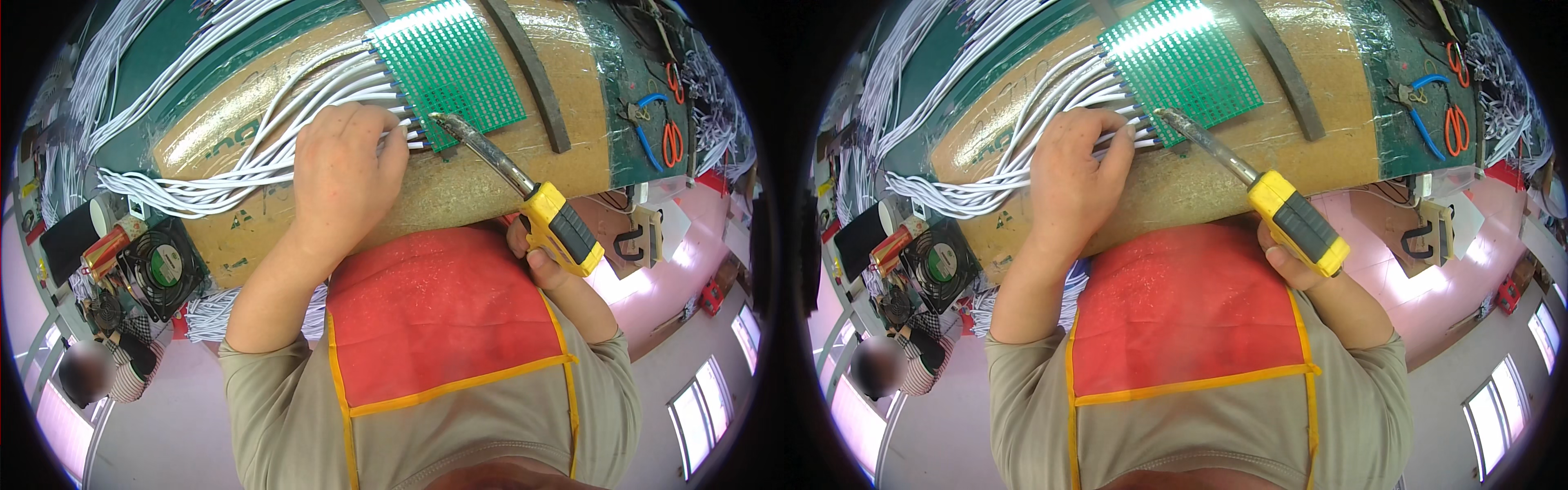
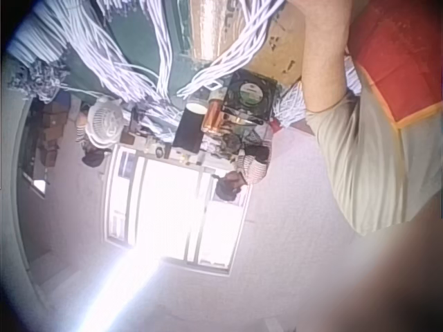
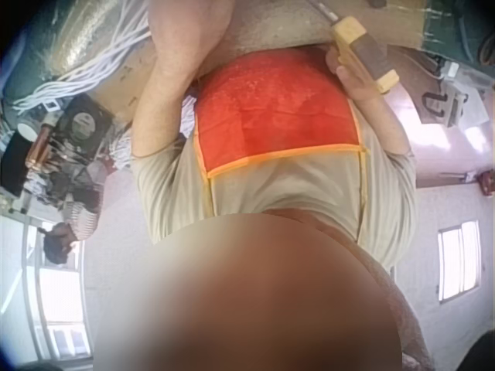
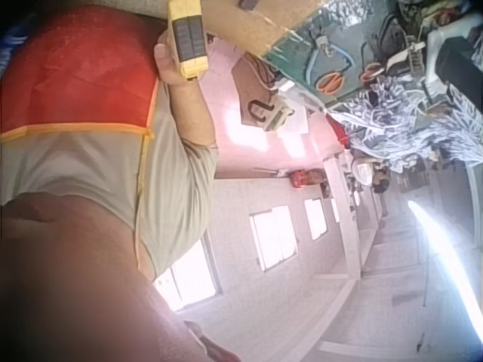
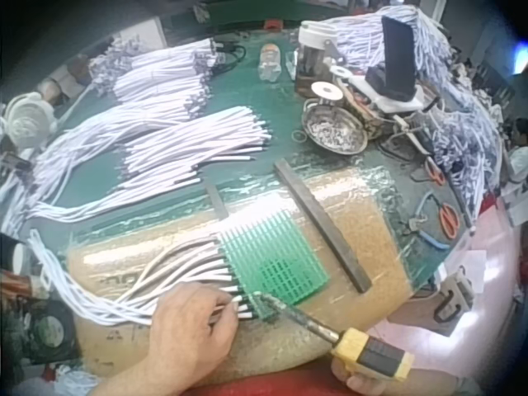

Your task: The person solders bundles of white wires onto a green circuit board using a soldering iron and solder from a spool.

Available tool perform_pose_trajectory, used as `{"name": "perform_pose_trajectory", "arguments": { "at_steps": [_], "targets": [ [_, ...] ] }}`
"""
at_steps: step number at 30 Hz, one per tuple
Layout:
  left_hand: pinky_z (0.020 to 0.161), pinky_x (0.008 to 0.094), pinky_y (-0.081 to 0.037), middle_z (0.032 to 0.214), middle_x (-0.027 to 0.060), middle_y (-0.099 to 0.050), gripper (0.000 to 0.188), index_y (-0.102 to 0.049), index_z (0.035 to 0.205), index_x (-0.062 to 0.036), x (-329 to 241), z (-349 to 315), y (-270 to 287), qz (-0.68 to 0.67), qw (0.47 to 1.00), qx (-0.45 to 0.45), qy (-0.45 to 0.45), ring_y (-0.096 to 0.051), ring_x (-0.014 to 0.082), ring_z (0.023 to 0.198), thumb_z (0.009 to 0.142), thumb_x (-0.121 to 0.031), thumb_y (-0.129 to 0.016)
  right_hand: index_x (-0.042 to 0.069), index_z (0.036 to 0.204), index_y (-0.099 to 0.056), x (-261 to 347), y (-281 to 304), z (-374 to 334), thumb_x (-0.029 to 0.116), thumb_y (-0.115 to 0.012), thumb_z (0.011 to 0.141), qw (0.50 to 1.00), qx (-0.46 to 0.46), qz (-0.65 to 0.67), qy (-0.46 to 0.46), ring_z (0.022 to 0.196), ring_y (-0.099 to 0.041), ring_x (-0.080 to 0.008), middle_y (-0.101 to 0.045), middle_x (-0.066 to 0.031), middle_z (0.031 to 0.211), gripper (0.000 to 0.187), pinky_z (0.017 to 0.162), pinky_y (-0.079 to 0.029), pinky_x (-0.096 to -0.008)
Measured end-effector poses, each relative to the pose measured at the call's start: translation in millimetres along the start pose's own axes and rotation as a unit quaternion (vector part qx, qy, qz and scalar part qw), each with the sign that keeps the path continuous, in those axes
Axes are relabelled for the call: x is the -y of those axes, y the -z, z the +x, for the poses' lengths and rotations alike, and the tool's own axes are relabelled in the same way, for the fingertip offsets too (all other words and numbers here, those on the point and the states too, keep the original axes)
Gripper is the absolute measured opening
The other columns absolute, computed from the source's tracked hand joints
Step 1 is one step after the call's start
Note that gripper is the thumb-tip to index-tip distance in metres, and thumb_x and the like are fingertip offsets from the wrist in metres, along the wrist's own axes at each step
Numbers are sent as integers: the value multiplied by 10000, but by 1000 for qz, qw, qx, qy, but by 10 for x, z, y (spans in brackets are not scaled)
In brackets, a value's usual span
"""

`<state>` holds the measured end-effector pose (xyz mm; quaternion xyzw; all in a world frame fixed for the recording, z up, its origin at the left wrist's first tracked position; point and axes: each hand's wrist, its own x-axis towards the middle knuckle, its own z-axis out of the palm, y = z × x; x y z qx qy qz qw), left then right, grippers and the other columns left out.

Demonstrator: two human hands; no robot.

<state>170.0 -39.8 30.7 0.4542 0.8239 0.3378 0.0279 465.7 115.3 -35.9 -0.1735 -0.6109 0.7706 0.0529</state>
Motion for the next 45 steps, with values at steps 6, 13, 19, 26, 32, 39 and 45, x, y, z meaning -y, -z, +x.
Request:
{"name": "perform_pose_trajectory", "arguments": {
  "at_steps": [6, 13, 19, 26, 32, 39, 45],
  "targets": [
    [658, 433, -456, 748, 109, -626, 43, -652, 780, -51, 2, -9, 0, 2, 1000, -4, 0, -606, 312, 732, 755, -76, -677, 1, 1145, -561, 190, -107, 93, 168, -686, 871, 1000, -2, -1, -14, 744, -555, -164, -576, -52, 869, 344, 671, -454, -299],
    [663, 428, -449, 757, 102, -629, 46, -653, 786, -56, -6, -9, 0, 4, 1000, 2, 5, -605, 306, 741, 757, -78, -680, -28, 1203, -519, 138, -68, 115, 138, -689, 860, 999, 10, -35, -20, 743, -558, -151, -586, -57, 870, 417, 672, -458, -284],
    [664, 426, -448, 761, 99, -632, 46, -654, 790, -55, 4, -21, -3, 3, 1000, 1, 4, -606, 305, 748, 759, -78, -679, -22, 1253, -500, 126, -72, 119, 120, -667, 867, 1000, 17, -5, -8, 741, -547, -155, -572, -59, 874, 444, 674, -452, -283],
    [674, 426, -446, 767, 96, -635, 45, -655, 791, -57, 3, -22, -3, 0, 1000, 0, 5, -607, 301, 754, 761, -81, -678, 11, 1293, -480, 122, -88, 76, 110, -647, 883, 998, 20, 63, 11, 740, -510, -155, -537, -68, 911, 453, 661, -433, -291],
    [684, 419, -436, 776, 84, -637, 39, -657, 794, -70, 13, -29, -5, 5, 1000, 7, 11, -608, 293, 766, 767, -90, -677, 25, 1266, -484, 188, -122, 109, 126, -650, 887, 996, 9, 86, 11, 720, -489, -149, -517, -56, 891, 425, 647, -425, -290],
    [688, 401, -412, 788, 64, -638, 40, -662, 803, -89, 12, -34, -2, 28, 1000, 10, 7, -606, 271, 769, 772, -107, -681, 30, 1240, -498, 173, -123, 97, 123, -651, 884, 996, 10, 84, 24, 721, -493, -150, -515, -54, 889, 399, 633, -421, -285],
    [697, 398, -408, 792, 58, -638, 46, -667, 812, -92, 5, -38, 0, 35, 999, 13, 7, -603, 265, 774, 774, -112, -685, 23, 1208, -513, 154, -124, 70, 116, -651, 877, 997, 1, 80, 23, 720, -506, -151, -526, -61, 892, 371, 620, -424, -288]
  ]
}}
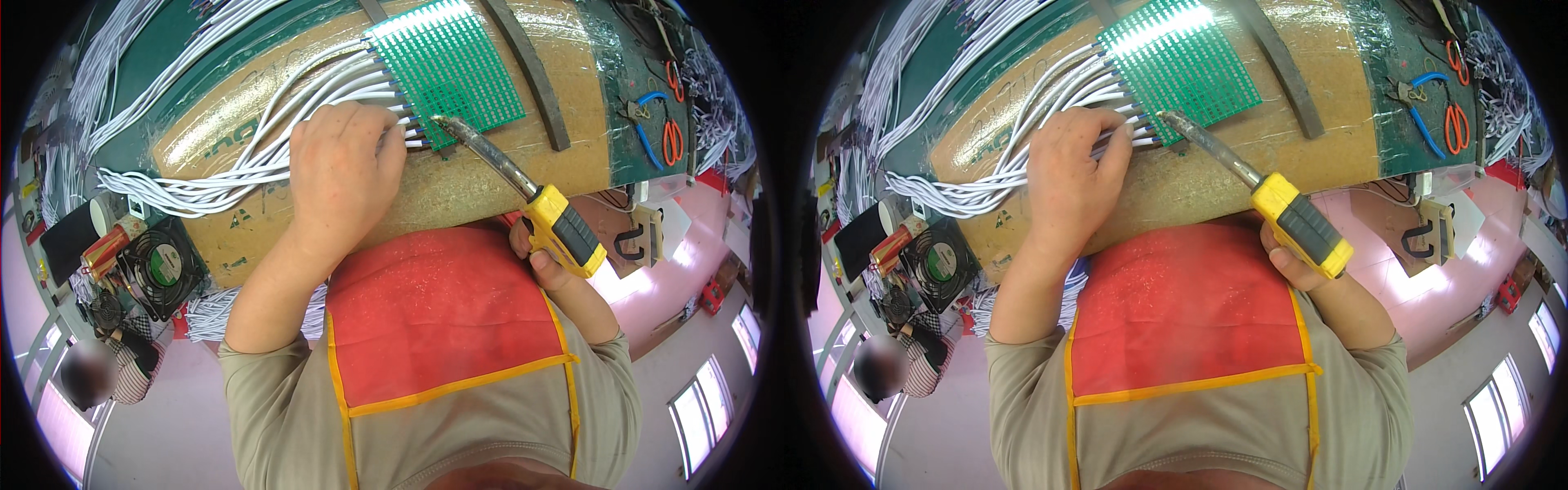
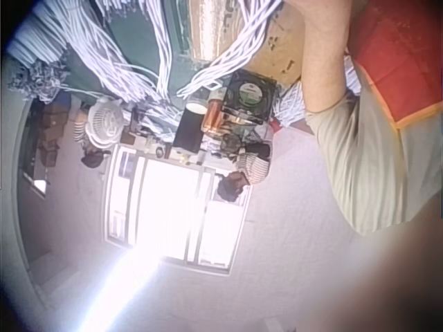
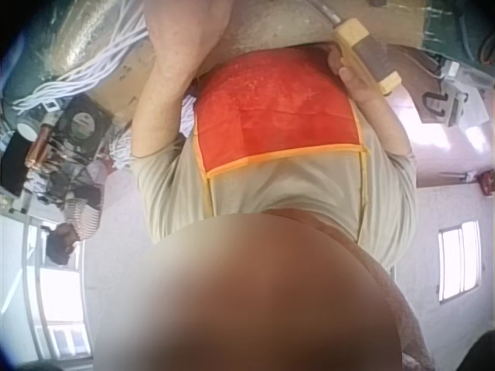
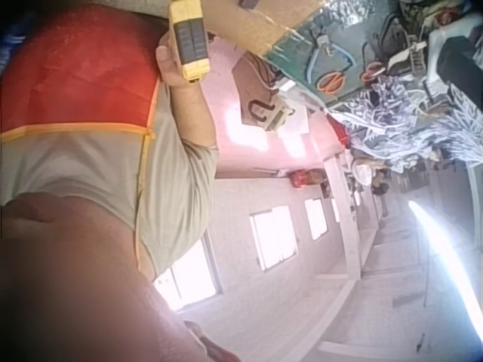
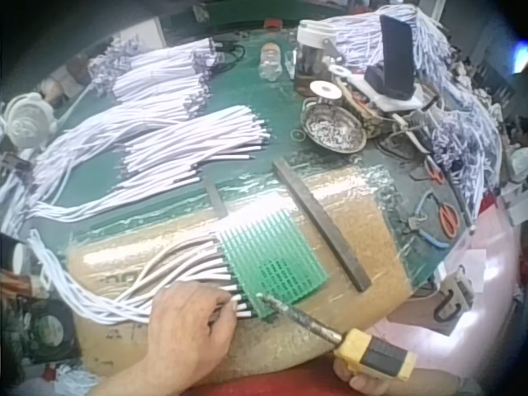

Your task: The person solders bundles of white wires onto a green circuit board using a soldering iron and solder from a spool.

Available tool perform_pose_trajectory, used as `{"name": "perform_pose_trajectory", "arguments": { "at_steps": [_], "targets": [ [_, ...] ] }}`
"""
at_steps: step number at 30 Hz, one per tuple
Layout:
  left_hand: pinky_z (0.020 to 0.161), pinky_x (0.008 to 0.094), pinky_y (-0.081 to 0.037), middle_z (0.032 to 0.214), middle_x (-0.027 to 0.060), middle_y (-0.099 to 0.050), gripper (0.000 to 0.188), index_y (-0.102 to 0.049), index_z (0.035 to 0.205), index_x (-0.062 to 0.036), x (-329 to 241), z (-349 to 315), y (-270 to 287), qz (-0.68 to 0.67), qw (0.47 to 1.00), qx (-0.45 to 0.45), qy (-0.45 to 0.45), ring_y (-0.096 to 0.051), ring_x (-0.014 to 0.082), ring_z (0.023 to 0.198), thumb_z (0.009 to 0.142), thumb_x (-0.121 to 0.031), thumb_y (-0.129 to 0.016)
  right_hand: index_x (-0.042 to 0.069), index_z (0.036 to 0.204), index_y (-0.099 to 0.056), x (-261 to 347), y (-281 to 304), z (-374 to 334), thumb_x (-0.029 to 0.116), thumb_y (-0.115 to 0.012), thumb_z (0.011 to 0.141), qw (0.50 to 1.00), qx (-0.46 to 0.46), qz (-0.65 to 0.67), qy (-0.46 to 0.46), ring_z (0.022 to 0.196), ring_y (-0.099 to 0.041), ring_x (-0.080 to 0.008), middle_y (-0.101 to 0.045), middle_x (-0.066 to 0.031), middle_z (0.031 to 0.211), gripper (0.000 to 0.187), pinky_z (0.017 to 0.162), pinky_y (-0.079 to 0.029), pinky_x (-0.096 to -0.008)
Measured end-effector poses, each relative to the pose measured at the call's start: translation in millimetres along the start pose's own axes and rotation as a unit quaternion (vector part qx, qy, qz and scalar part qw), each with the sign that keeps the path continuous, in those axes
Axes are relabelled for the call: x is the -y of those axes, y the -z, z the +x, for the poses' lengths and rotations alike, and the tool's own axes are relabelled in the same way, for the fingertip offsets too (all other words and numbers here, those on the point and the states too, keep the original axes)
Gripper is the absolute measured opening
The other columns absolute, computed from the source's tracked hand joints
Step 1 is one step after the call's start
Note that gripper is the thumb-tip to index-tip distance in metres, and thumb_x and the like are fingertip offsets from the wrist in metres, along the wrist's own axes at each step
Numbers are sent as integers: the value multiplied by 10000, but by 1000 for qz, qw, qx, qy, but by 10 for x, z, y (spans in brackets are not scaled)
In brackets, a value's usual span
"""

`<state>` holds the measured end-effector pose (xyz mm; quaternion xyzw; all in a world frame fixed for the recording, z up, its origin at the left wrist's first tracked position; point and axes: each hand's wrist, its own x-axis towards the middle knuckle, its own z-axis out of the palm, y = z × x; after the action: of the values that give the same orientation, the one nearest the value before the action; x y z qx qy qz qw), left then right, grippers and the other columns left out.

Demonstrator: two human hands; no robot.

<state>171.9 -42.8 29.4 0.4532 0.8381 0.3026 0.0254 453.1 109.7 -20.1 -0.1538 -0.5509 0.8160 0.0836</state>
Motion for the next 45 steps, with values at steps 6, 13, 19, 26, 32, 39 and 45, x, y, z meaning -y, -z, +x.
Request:
{"name": "perform_pose_trajectory", "arguments": {
  "at_steps": [6, 13, 19, 26, 32, 39, 45],
  "targets": [
    [700, 395, -407, 791, 55, -636, 49, -668, 815, -94, 7, -5, -5, 1, 1000, -4, -5, -600, 265, 773, 773, -109, -688, -8, 1107, -545, 14, 7, -8, 143, -679, 858, 999, -13, -36, -4, 674, -529, -161, -546, -65, 816, 322, 602, -431, -287],
    [701, 393, -407, 807, 53, -635, 61, -664, 820, -96, 21, -16, -14, 4, 1000, -22, -21, -593, 265, 785, 769, -107, -695, 1, 956, -558, -5, 83, -27, 212, -702, 845, 996, 13, -92, -8, 660, -537, -171, -553, -68, 761, 279, 599, -431, -288],
    [708, 384, -406, 891, 31, -617, 96, -668, 850, -114, -13, -55, 37, 35, 991, -78, -101, -579, 252, 820, 766, -130, -711, 11, 920, -562, 74, 5, 19, 231, -704, 842, 996, -19, -89, -9, 648, -530, -182, -552, -65, 746, 273, 603, -423, -297],
    [740, 371, -411, 873, 21, -594, 232, -665, 958, -113, -83, -175, 11, 90, 993, -16, -73, -576, 233, 849, 743, -168, -735, 8, 916, -561, 70, 25, 15, 232, -705, 841, 996, -14, -86, 1, 639, -523, -179, -547, -65, 734, 277, 597, -421, -299],
    [741, 371, -410, 920, 22, -591, 203, -631, 937, -116, -54, -161, 35, 146, 986, 22, -78, -574, 221, 880, 740, -131, -673, 6, 935, -553, 80, 10, 5, 215, -708, 842, 997, -17, -69, -6, 633, -511, -168, -547, -61, 755, 277, 591, -418, -291],
    [744, 383, -434, 892, 44, -619, 174, -637, 905, -109, 35, -166, -21, 107, 984, -40, -135, -592, 242, 855, 742, -96, -695, 4, 944, -554, 72, 52, -43, 218, -707, 841, 996, -11, -82, -15, 642, -519, -168, -542, -63, 758, 283, 595, -421, -293],
    [723, 414, -461, 853, 83, -641, 136, -663, 900, -77, -50, -118, 22, 45, 996, -22, -76, -614, 292, 815, 787, -109, -730, -5, 970, -553, 64, 61, -27, 200, -695, 835, 996, -3, -92, -1, 640, -519, -169, -541, -63, 761, 284, 597, -421, -294]
  ]
}}
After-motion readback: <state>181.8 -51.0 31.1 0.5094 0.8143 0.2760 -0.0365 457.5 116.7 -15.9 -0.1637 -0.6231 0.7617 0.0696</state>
